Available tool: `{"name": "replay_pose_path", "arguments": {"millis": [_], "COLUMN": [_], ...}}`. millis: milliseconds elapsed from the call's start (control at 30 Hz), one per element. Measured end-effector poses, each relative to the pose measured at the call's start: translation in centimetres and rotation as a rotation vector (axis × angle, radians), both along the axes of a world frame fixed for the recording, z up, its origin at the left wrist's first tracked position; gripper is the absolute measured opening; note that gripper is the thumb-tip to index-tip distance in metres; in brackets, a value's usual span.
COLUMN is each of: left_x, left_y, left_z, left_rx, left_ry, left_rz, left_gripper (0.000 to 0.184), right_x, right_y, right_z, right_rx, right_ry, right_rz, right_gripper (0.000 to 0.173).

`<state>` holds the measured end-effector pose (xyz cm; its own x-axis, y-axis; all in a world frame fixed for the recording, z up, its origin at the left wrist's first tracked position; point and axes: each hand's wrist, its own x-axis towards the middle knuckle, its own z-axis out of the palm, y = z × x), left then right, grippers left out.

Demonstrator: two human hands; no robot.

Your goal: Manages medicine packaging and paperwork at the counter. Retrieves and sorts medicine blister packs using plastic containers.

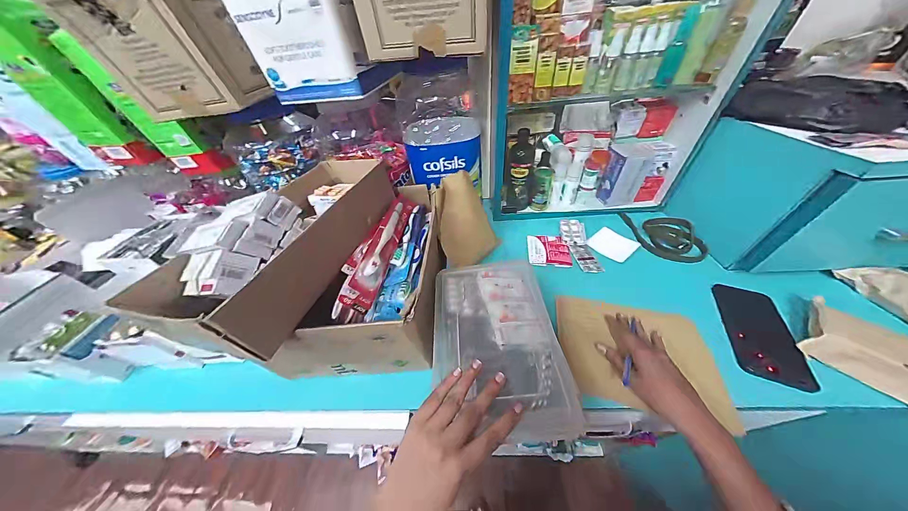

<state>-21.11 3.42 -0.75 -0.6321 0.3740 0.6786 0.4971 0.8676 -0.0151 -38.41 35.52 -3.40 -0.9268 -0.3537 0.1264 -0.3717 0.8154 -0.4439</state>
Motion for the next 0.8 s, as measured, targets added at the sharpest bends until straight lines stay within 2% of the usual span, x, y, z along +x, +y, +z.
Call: {"name": "replay_pose_path", "arguments": {"millis": [67, 133, 167, 267, 333, 433, 500, 533, 633, 700, 800], "left_x": [-0.3, -0.9, -1.2, -2.0, -1.9, -0.6, 0.2, 0.3, -0.3, -0.8, -1.5], "left_y": [-0.3, -0.8, -0.7, 0.1, 0.5, 1.7, 2.9, 3.2, 3.3, 3.2, 2.8], "left_z": [0.1, 0.5, 0.5, 0.1, -0.4, -1.4, -1.2, -1.1, -0.4, 0.5, 0.8], "left_rx": [-0.006, -0.012, -0.007, 0.052, 0.300, 0.993, 1.411, 1.556, 1.768, 1.779, 1.741], "left_ry": [-0.033, -0.071, -0.106, -0.151, -0.178, -0.190, -0.334, -0.443, -0.690, -0.772, -0.799], "left_rz": [0.020, 0.020, 0.006, -0.033, -0.043, 0.011, 0.063, 0.075, 0.072, 0.108, 0.099], "left_gripper": [0.033, 0.033, 0.041, 0.058, 0.061, 0.052, 0.060, 0.065, 0.068, 0.071, 0.067], "right_x": [-2.1, -1.6, -0.4, 3.3, 3.8, 2.9, 2.8, 3.0, 3.7, 3.3, 2.2], "right_y": [-0.9, -3.0, -4.3, -7.8, -9.8, -10.5, -9.9, -9.7, -10.2, -11.2, -11.9], "right_z": [1.2, 2.9, 3.6, 5.5, 5.5, 4.8, 4.5, 4.5, 4.7, 5.2, 5.9], "right_rx": [-0.062, -0.229, -0.347, -0.764, -0.875, -0.919, -0.984, -1.002, -0.942, -0.853, -0.885], "right_ry": [-0.009, 0.112, 0.136, -0.211, -0.336, -0.349, -0.400, -0.431, -0.399, -0.355, -0.493], "right_rz": [0.002, 0.015, 0.041, 0.183, 0.189, 0.166, 0.168, 0.166, 0.149, 0.107, 0.004], "right_gripper": [0.059, 0.055, 0.056, 0.064, 0.068, 0.061, 0.058, 0.058, 0.061, 0.059, 0.053]}}
